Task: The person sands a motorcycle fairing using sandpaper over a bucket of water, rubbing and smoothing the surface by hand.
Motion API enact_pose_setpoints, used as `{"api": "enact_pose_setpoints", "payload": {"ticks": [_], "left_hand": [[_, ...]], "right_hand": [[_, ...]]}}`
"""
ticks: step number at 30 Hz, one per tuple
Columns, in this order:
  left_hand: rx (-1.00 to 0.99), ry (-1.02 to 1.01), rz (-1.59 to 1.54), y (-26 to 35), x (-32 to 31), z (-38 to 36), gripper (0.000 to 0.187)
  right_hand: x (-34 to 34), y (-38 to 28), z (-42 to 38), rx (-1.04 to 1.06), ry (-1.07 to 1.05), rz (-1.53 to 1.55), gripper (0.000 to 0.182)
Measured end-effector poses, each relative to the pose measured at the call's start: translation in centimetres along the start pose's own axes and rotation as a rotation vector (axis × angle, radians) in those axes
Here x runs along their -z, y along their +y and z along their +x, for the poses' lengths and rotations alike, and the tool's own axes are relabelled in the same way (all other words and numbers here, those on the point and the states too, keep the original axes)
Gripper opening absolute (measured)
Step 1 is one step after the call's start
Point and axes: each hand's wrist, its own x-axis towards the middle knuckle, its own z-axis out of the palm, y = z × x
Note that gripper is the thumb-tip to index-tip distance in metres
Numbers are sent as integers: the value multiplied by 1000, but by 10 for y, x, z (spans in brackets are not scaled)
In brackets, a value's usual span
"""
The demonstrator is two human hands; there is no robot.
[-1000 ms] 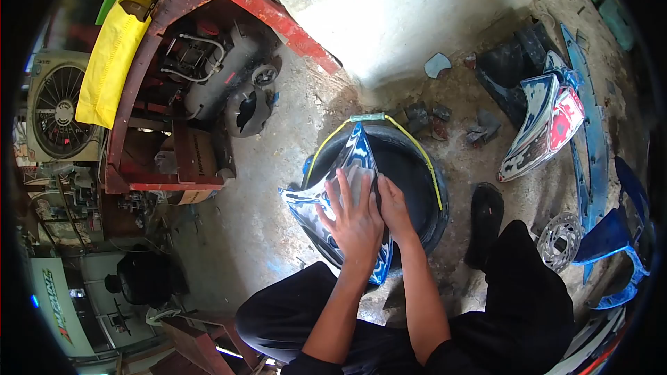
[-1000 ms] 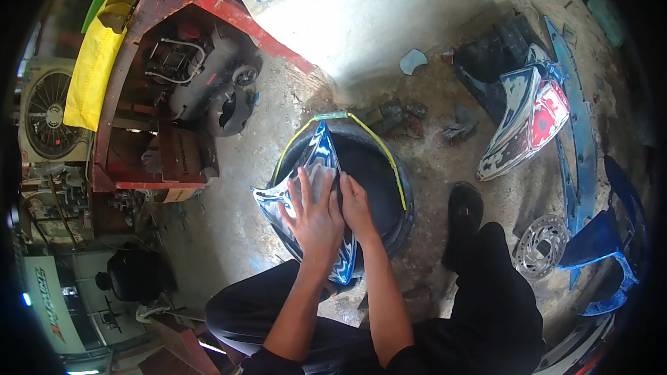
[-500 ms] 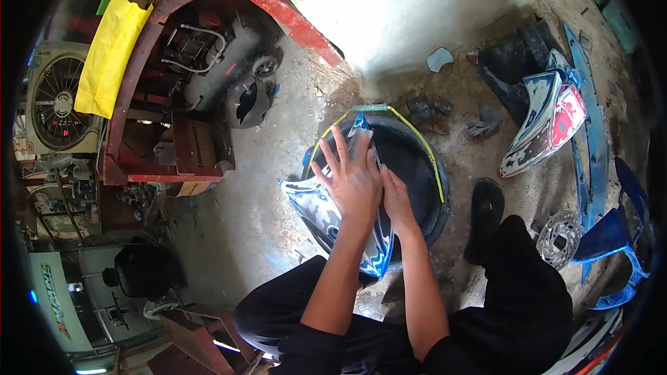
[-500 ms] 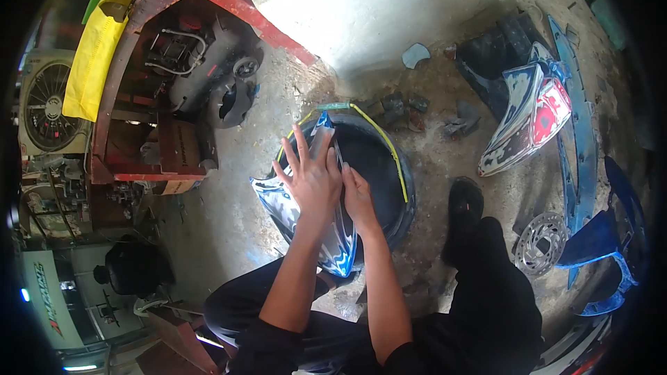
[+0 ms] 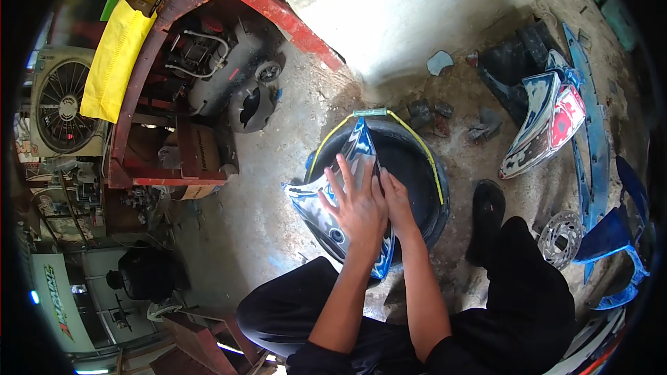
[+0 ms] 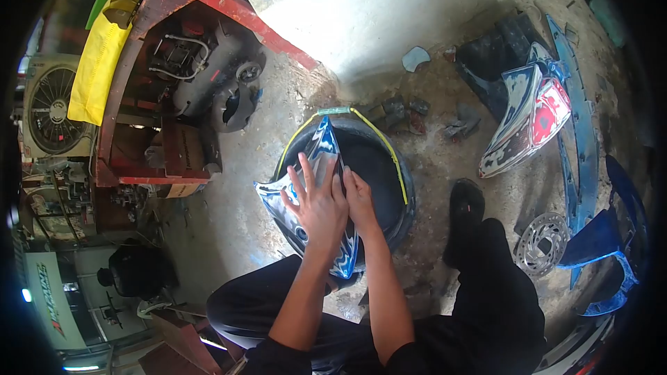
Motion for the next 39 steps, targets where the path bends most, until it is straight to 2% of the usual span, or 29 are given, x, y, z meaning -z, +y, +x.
{"api": "enact_pose_setpoints", "payload": {"ticks": [6, 8, 9, 13, 15, 18, 21, 22, 25, 30, 34, 37, 39], "left_hand": [[-42, 94, 14, 2, -10, 23, 45], [45, -27, 0, 2, 1, -4, 44], [42, -25, 3, 2, 0, -2, 44], [2, 81, -14, 2, -8, 34, 42], [-7, 84, -23, 2, -8, 34, 42], [71, -9, -49, 3, 3, -6, 41], [85, -63, -70, 1, 3, 2, 42], [63, 18, -66, 1, -5, 16, 39], [7, 73, -75, -3, -12, 37, 40], [57, -20, -12, -1, 3, -14, 39], [29, 54, -42, 1, -9, 31, 40], [16, 39, -58, 4, -5, 23, 42], [49, -14, -70, 4, -1, 0, 42]], "right_hand": [[0, 5, 1, 15, 43, 13, 41], [-8, -6, -2, -19, 75, 75, 41], [-9, -7, 0, -17, 75, 80, 41], [5, 13, 4, -65, 35, -21, 41], [2, 13, 7, 69, 58, -61, 40], [-12, -13, -3, -28, 89, 62, 40], [-4, 2, 2, 16, 77, 22, 41], [-3, 4, 3, 13, 79, 21, 41], [-1, 5, 3, 89, 87, -116, 42], [-10, -10, -2, 32, 106, -32, 42], [0, 11, 2, 67, 50, -65, 41], [-2, 9, 5, 129, 74, -43, 40], [-4, 5, 3, -5, 79, 46, 40]]}}
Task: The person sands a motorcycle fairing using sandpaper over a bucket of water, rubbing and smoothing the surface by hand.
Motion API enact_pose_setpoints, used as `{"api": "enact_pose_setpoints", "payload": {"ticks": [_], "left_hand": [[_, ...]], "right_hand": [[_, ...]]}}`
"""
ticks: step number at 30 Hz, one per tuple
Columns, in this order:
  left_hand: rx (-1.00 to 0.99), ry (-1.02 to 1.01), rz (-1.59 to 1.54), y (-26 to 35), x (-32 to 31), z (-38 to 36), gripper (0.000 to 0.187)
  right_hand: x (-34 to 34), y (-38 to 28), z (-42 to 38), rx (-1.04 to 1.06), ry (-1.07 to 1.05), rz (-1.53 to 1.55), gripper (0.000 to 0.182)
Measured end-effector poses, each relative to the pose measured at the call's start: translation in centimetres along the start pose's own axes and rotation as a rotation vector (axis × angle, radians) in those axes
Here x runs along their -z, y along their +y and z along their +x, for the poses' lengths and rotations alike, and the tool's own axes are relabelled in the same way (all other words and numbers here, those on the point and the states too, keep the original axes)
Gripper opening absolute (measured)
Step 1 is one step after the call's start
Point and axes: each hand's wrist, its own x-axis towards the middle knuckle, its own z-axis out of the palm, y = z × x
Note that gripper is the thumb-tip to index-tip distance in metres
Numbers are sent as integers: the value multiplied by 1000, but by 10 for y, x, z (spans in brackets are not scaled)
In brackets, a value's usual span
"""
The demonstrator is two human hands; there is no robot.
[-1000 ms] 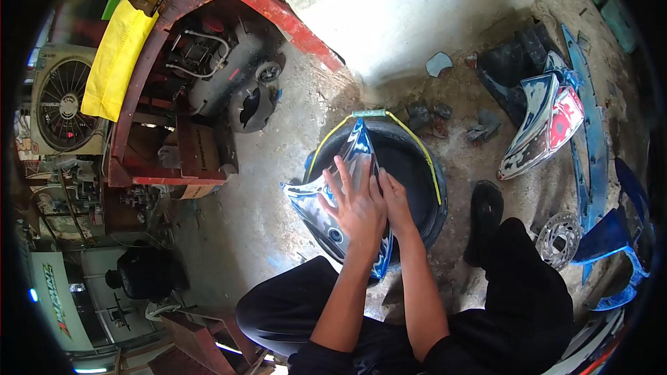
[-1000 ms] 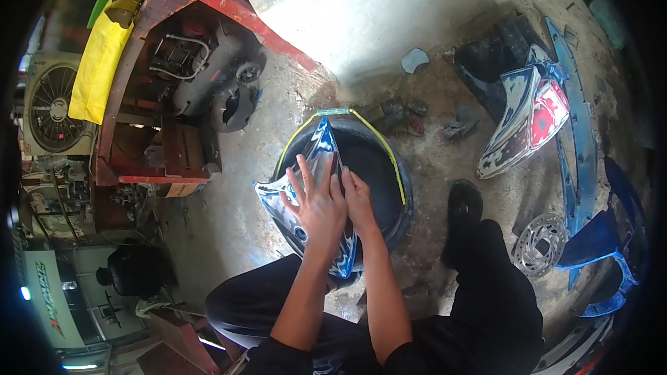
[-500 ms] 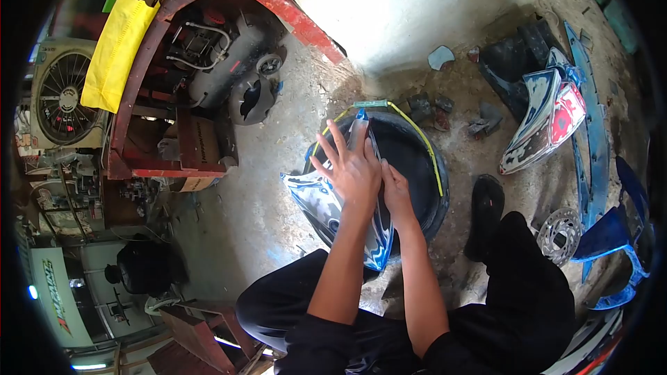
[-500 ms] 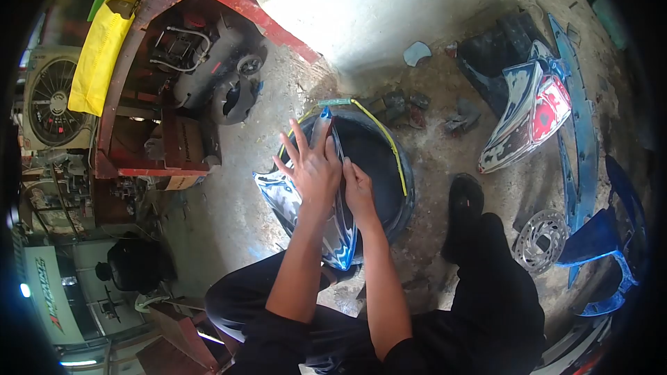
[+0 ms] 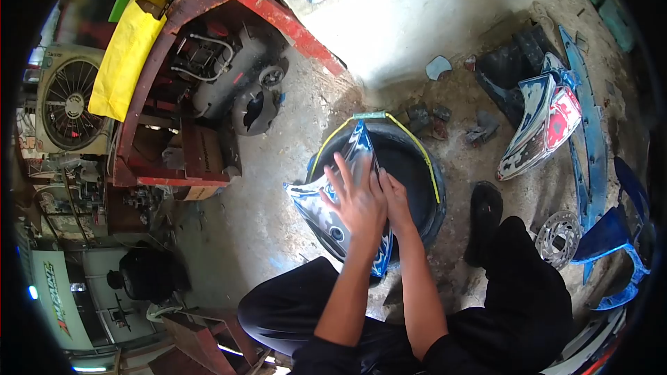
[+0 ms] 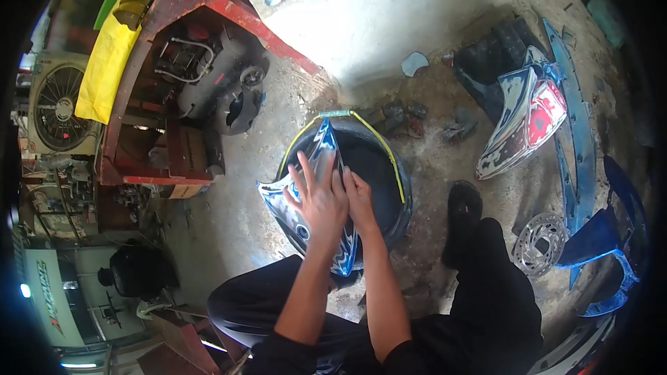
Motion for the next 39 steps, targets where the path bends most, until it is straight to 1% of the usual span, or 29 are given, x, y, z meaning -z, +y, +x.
{"api": "enact_pose_setpoints", "payload": {"ticks": [2, 5, 7, 8, 10, 11, 14, 16, 18, 21, 23, 26, 30, 32, 33, 34, 35, 39], "left_hand": [[31, -12, 37, -1, 4, -11, 43], [7, 25, 8, -1, -6, 26, 43], [-38, 69, 26, -1, -10, 40, 42], [-39, 72, 23, 1, -9, 35, 42], [5, -4, 13, 0, -2, 12, 42], [13, -5, -2, -1, 3, 0, 41], [6, -14, 12, -5, 5, 1, 40], [0, 17, -8, -7, -4, 26, 39], [-64, 82, -6, -10, -15, 46, 39], [-49, 35, -16, -7, -9, 25, 40], [-19, -17, -22, -7, 2, 4, 41], [-35, -19, -2, -6, 5, 9, 40], [-75, 70, 35, -7, -14, 52, 37], [-88, 88, 44, -5, -11, 44, 38], [-81, 36, 48, -3, -5, 32, 39], [-76, -16, 55, -3, 0, 20, 39], [-71, -21, 66, -2, 3, 12, 40], [-67, 16, 37, -4, -4, 33, 40]], "right_hand": [[2, 1, 2, 7, -15, 13, 40], [4, 6, 1, 36, -25, -42, 40], [0, 3, 1, 147, 15, -81, 40], [3, 4, 1, 151, 15, -83, 40], [3, 7, 2, 15, -2, 18, 40], [2, 4, 2, 44, -4, -3, 40], [0, 3, 2, 79, 23, -45, 40], [1, 4, 3, 100, 11, -63, 40], [3, 5, 1, 125, 2, -87, 39], [0, -2, 0, 137, -21, -67, 39], [-3, -8, -3, 51, -9, 9, 38], [-1, -1, 0, 104, 0, -29, 38], [0, -2, -4, 94, -5, -59, 39], [0, -1, -1, 147, -15, -60, 39], [-1, -2, -1, 154, -17, -53, 39], [-2, -4, -2, 110, -13, -17, 40], [-3, -5, -2, 64, -7, 17, 40], [2, 0, -3, 67, 19, -82, 41]]}}
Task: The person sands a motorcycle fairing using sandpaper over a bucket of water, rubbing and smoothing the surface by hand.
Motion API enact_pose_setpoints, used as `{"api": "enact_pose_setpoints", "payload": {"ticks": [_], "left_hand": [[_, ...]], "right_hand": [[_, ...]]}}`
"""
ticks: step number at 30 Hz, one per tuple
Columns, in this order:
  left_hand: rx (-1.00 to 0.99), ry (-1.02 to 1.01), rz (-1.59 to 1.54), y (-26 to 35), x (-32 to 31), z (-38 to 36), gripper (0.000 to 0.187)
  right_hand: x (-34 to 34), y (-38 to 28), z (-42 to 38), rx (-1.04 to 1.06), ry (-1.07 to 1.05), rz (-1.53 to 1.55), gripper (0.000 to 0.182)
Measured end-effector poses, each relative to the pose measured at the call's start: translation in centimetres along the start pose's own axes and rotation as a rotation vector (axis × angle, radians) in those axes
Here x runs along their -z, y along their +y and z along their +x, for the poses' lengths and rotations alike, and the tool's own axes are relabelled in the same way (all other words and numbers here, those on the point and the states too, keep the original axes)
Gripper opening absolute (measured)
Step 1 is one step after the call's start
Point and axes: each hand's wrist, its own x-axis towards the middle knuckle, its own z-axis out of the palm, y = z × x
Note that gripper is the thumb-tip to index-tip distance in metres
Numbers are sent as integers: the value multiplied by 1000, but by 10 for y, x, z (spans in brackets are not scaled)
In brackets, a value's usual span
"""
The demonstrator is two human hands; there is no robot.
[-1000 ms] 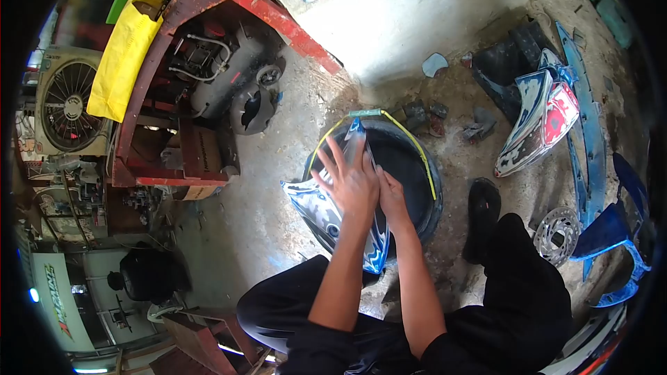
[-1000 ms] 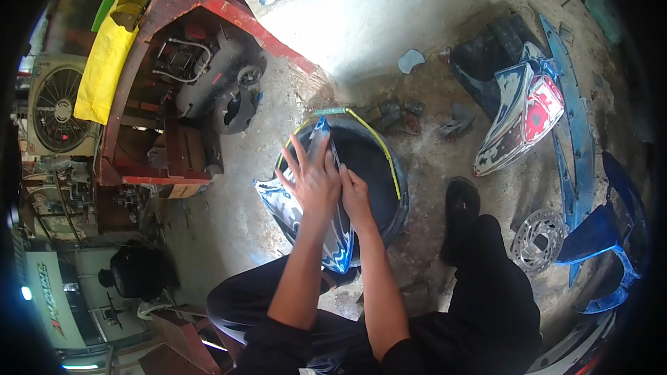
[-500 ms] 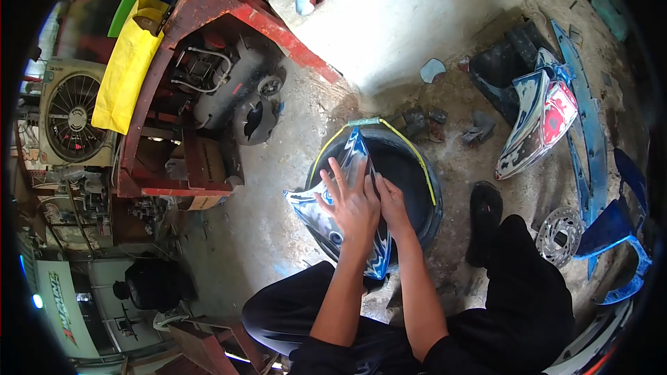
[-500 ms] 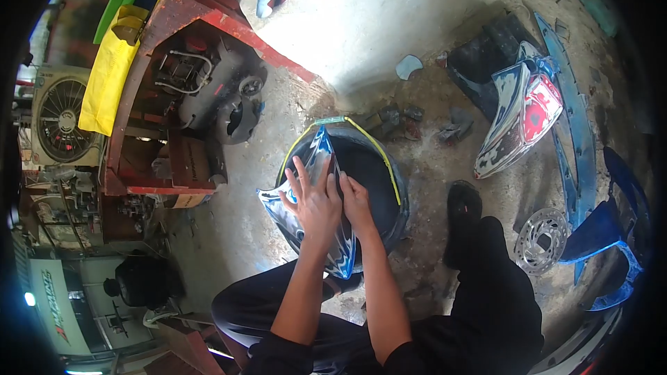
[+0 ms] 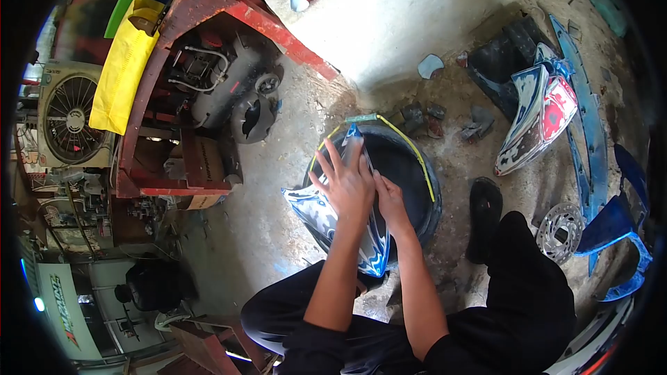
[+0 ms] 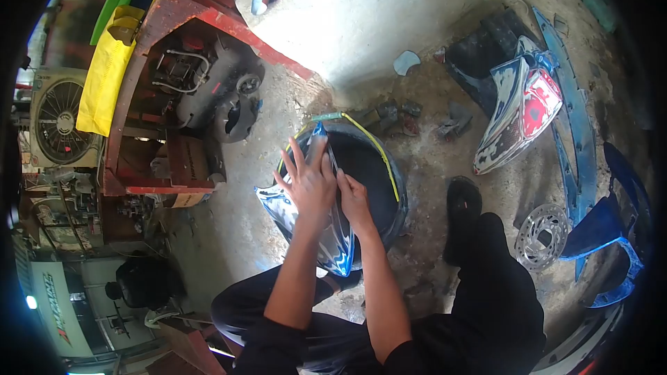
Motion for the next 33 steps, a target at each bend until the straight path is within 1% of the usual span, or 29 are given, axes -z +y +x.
{"api": "enact_pose_setpoints", "payload": {"ticks": [3, 4, 5, 6, 8, 9, 11, 13, 15, 16, 17, 18, 19, 21, 22, 24, 27, 30, 31, 32, 33], "left_hand": [[51, -48, -45, 0, -5, 18, 40], [76, -106, -45, 4, -2, 17, 41], [72, -103, -43, 8, 1, 14, 41], [68, -59, -74, 13, 3, 11, 40], [38, 5, -115, 17, 3, 10, 40], [34, 2, -119, 19, 1, 14, 40], [-40, 22, -96, 18, -4, 22, 41], [-39, -11, -138, 17, -5, 21, 42], [-60, 0, -62, 13, 1, 6, 42], [-37, -91, -45, 12, 5, -6, 44], [-41, -88, -42, 10, 6, -15, 44], [-39, -81, -4, 9, 6, -24, 44], [-36, -78, 34, 9, 8, -28, 44], [-20, -105, 24, 8, 5, -18, 43], [-33, -55, 16, 8, 0, -9, 42], [-48, 7, 15, 7, -8, 6, 41], [-52, 4, 27, 9, -1, -8, 41], [-27, -48, 47, 7, 6, -26, 42], [-4, -69, 37, 7, 6, -29, 42], [-36, -25, 46, 7, 5, -21, 42], [-31, -31, 48, 7, 3, -8, 42]], "right_hand": [[3, 3, 4, 53, -52, -23, 41], [3, -2, 1, 82, -38, -34, 41], [1, -6, -1, 109, -24, -42, 41], [-1, -10, -2, 112, -26, -38, 41], [0, -14, -3, 108, 1, 44, 41], [2, -15, 0, 109, 7, 42, 41], [6, -14, 5, 92, 4, 38, 41], [7, -11, 5, 102, 9, 16, 41], [7, -10, 5, 119, 15, 2, 41], [7, -5, 5, 61, 16, 21, 40], [6, -2, 5, 2, 16, 41, 40], [2, 4, 6, 100, 25, 52, 38], [3, 1, 5, 98, 27, 54, 38], [3, -5, 2, 65, 10, -3, 37], [2, -2, 2, 61, 7, -2, 37], [3, 7, 7, 144, 8, -25, 37], [7, 16, 11, 96, 4, -17, 38], [-1, -9, 0, 52, 9, 74, 39], [1, -5, 3, 49, 12, 74, 39], [3, 2, 8, 92, 11, 13, 39], [5, 10, 9, 132, 8, -47, 38]]}}
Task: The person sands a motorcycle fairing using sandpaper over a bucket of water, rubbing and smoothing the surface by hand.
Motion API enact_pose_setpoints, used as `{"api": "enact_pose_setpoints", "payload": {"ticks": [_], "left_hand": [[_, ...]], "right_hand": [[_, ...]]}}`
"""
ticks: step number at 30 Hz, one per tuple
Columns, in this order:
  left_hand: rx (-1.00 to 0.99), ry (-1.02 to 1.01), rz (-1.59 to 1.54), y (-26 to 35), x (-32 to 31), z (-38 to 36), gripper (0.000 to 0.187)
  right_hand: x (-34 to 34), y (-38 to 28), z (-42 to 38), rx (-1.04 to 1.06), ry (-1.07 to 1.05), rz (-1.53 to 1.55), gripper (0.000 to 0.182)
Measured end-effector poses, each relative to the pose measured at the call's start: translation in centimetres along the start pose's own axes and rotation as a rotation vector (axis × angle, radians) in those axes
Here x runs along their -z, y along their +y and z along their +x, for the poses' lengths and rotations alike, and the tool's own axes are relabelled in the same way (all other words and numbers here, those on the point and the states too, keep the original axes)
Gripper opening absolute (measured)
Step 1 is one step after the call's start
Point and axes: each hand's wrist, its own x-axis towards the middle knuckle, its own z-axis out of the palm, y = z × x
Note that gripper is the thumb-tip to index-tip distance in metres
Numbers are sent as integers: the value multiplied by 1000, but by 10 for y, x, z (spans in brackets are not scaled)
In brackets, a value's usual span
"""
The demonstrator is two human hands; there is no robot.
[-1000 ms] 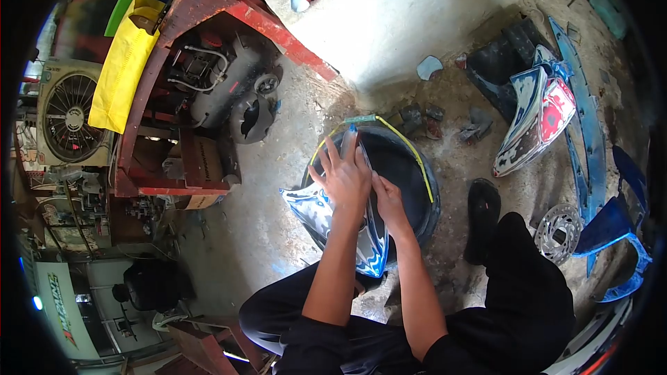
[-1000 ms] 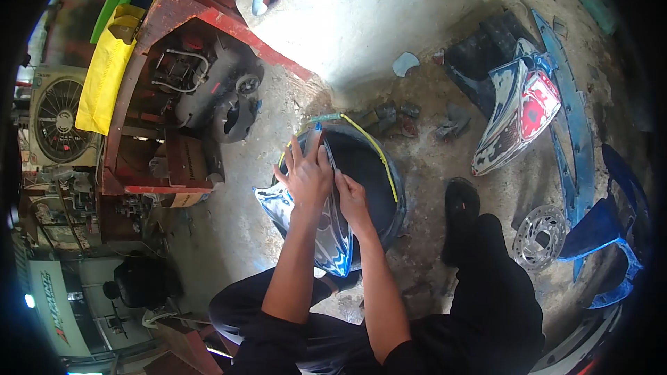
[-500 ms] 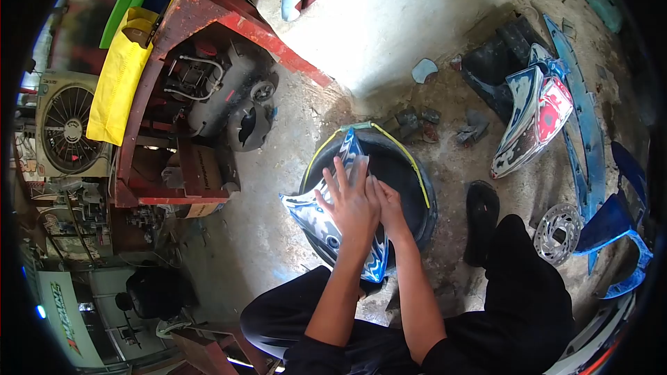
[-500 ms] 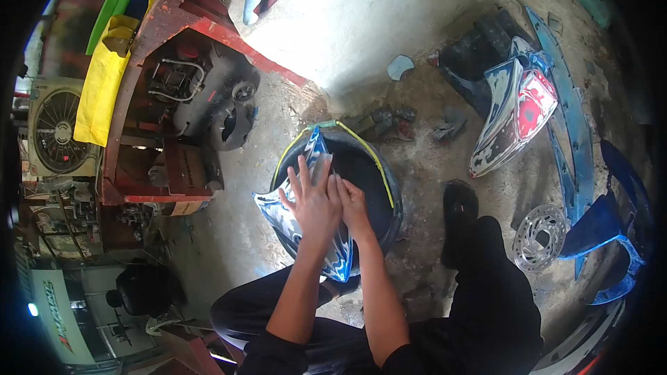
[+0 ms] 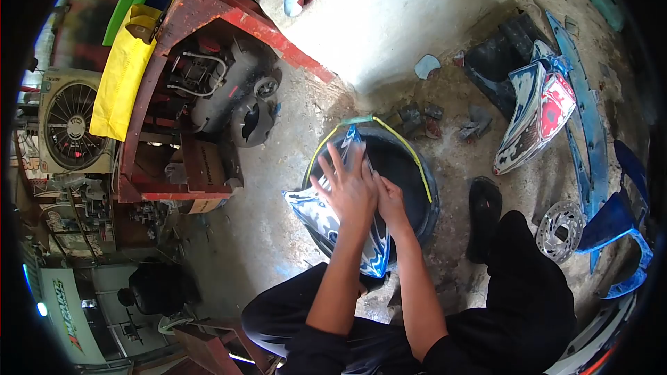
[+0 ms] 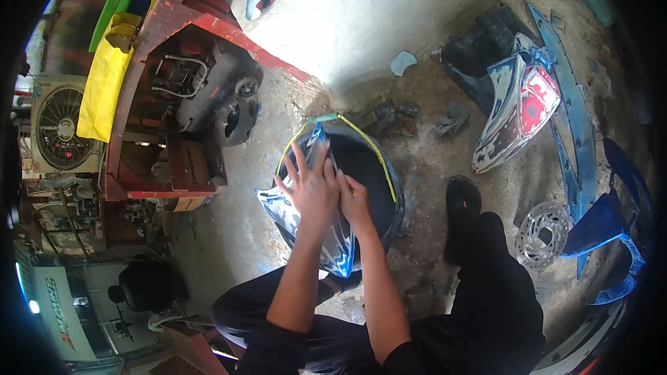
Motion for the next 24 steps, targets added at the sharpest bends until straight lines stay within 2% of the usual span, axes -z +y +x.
{"api": "enact_pose_setpoints", "payload": {"ticks": [3, 4, 6, 10, 11, 12, 14, 16, 19, 22, 24], "left_hand": [[10, 43, -55, -1, -8, 28, 43], [11, 45, -57, 0, -6, 22, 43], [29, -36, -56, 1, 4, -5, 42], [36, -65, -10, -2, 8, -25, 43], [5, 26, -38, -2, 6, -14, 40], [10, 18, -36, -2, 1, 1, 40], [25, 85, -21, -4, -12, 30, 39], [-4, 114, 12, -2, -11, 26, 39], [50, -45, -29, 0, 7, -17, 42], [68, -59, -60, -1, 9, -19, 41], [25, 8, -77, -3, -1, 11, 40]], "right_hand": [[-4, -10, -3, 10, 22, 16, 39], [-1, -9, -3, 13, 21, 14, 39], [0, -3, -1, -136, -16, 114, 40], [-3, -15, -4, -132, 25, 56, 40], [-2, -10, -1, -79, 12, 39, 40], [-1, -5, 0, -29, -2, 22, 40], [-1, -3, 0, -29, 29, -22, 40], [4, 4, 4, -53, 12, -78, 41], [-3, -12, -1, -123, 4, 106, 42], [-3, -14, -2, -137, 31, 37, 42], [-3, -13, -1, -105, 27, 26, 42]]}}
